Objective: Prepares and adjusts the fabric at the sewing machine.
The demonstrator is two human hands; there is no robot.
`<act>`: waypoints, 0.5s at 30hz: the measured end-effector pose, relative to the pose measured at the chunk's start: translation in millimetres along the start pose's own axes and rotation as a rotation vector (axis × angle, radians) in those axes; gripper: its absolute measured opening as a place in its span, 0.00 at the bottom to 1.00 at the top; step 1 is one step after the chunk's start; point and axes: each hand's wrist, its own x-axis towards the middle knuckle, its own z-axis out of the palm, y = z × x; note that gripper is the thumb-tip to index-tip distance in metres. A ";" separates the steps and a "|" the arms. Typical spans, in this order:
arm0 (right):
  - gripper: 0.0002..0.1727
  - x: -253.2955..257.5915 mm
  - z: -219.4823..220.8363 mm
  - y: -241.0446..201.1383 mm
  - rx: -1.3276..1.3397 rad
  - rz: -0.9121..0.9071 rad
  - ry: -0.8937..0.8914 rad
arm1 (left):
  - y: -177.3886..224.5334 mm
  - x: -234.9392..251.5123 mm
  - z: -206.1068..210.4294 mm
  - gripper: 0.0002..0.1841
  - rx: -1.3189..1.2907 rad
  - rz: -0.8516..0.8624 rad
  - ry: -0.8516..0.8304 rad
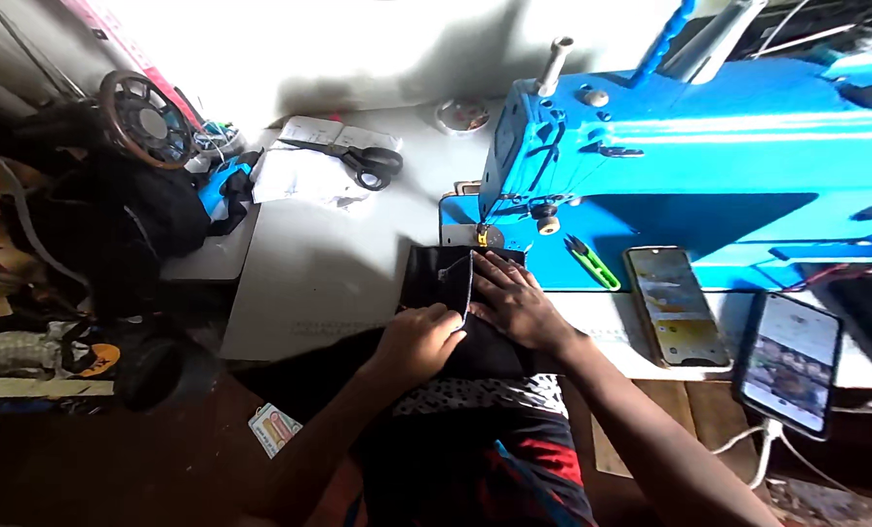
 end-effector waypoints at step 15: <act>0.34 -0.7 -0.1 2.3 -0.013 0.013 -0.040 | -31.7 14.4 -32.0 0.23 0.017 -0.724 -0.054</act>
